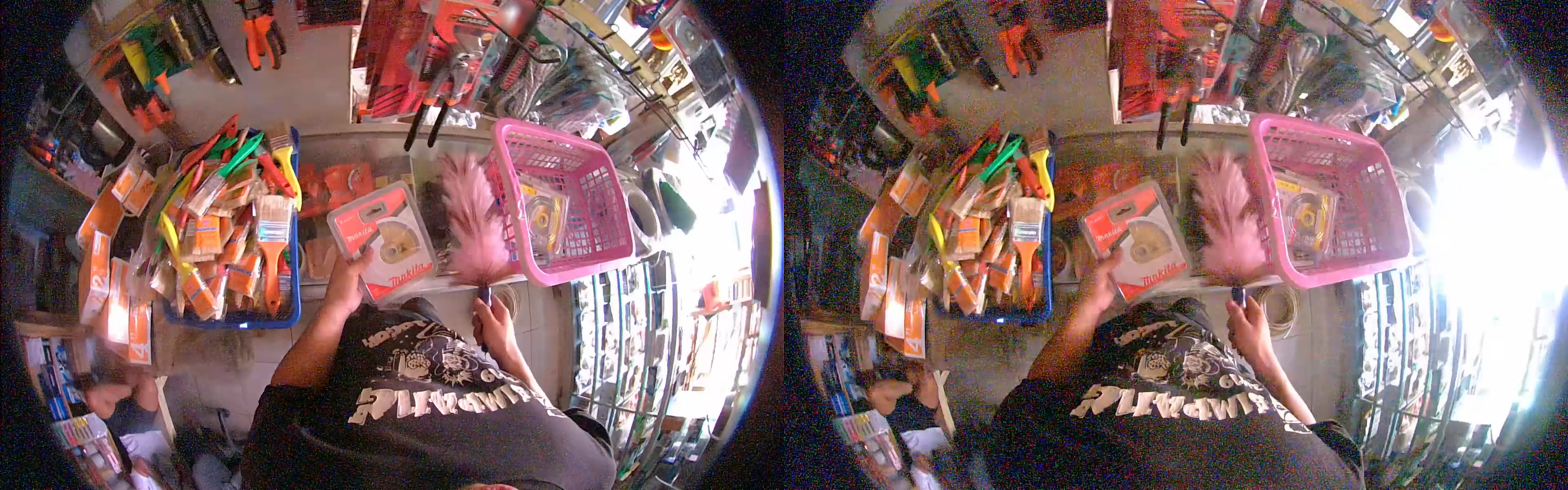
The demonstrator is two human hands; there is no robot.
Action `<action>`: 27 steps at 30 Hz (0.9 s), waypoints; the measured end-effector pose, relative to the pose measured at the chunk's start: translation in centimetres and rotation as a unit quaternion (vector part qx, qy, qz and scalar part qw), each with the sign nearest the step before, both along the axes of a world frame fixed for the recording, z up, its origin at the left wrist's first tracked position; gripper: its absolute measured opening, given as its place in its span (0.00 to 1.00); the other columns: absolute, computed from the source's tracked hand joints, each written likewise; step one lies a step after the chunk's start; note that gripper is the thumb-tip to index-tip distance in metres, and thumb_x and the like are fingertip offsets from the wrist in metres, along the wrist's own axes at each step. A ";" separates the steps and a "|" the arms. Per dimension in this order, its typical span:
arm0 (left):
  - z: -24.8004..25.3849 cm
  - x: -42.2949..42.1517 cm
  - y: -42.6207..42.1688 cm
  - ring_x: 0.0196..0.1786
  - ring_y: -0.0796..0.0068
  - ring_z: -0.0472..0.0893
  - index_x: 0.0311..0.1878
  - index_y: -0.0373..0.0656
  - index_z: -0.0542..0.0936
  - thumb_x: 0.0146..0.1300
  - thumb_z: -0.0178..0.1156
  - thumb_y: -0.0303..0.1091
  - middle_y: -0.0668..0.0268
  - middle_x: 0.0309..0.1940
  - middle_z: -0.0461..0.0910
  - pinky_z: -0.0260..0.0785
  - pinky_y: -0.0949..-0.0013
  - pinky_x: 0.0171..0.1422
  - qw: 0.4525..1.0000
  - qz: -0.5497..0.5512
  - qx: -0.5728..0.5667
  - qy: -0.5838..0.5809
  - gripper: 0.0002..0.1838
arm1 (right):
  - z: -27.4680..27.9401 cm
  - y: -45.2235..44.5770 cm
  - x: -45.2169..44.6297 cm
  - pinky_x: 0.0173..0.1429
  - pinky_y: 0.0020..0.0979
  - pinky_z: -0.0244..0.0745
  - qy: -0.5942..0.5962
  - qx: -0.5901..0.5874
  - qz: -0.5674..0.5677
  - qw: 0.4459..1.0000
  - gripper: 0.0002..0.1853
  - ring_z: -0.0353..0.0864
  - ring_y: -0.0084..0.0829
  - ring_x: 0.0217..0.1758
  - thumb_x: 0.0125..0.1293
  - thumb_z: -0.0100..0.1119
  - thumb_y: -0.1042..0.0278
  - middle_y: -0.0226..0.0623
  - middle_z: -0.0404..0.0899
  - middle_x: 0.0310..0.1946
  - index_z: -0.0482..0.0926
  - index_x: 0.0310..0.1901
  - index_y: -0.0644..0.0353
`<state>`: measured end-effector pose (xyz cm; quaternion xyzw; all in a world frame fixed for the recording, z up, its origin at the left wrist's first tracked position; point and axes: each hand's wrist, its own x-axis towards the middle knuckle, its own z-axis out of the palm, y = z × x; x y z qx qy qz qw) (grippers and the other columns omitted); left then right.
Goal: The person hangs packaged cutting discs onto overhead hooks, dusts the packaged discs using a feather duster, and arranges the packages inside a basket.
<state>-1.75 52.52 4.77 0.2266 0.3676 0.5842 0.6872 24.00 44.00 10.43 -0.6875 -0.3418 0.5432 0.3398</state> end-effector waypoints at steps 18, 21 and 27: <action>-0.4 0.2 2.5 0.57 0.64 0.71 0.63 0.46 0.60 0.64 0.40 0.61 0.62 0.60 0.64 0.69 0.59 0.57 0.983 -0.066 0.070 -0.159 0.33 | -2.5 -0.5 -2.7 0.37 0.36 0.68 -0.146 0.059 0.171 0.973 0.20 0.73 0.34 0.29 0.64 0.51 0.51 0.53 0.74 0.27 0.72 0.40 0.64; -1.6 0.3 2.4 0.58 0.62 0.69 0.64 0.46 0.59 0.64 0.39 0.61 0.62 0.59 0.65 0.65 0.57 0.60 0.988 -0.050 0.085 -0.122 0.33 | -0.7 -0.5 -3.5 0.39 0.34 0.68 -0.171 0.013 0.286 0.943 0.19 0.66 0.28 0.30 0.65 0.50 0.52 0.48 0.75 0.30 0.71 0.40 0.65; -1.2 -0.2 2.3 0.62 0.62 0.66 0.65 0.45 0.58 0.65 0.33 0.63 0.62 0.61 0.64 0.62 0.56 0.64 0.983 -0.090 -0.002 -0.162 0.35 | -3.1 -0.7 -3.6 0.42 0.34 0.69 -0.091 0.037 0.154 0.983 0.18 0.75 0.29 0.35 0.65 0.50 0.53 0.47 0.77 0.29 0.72 0.41 0.64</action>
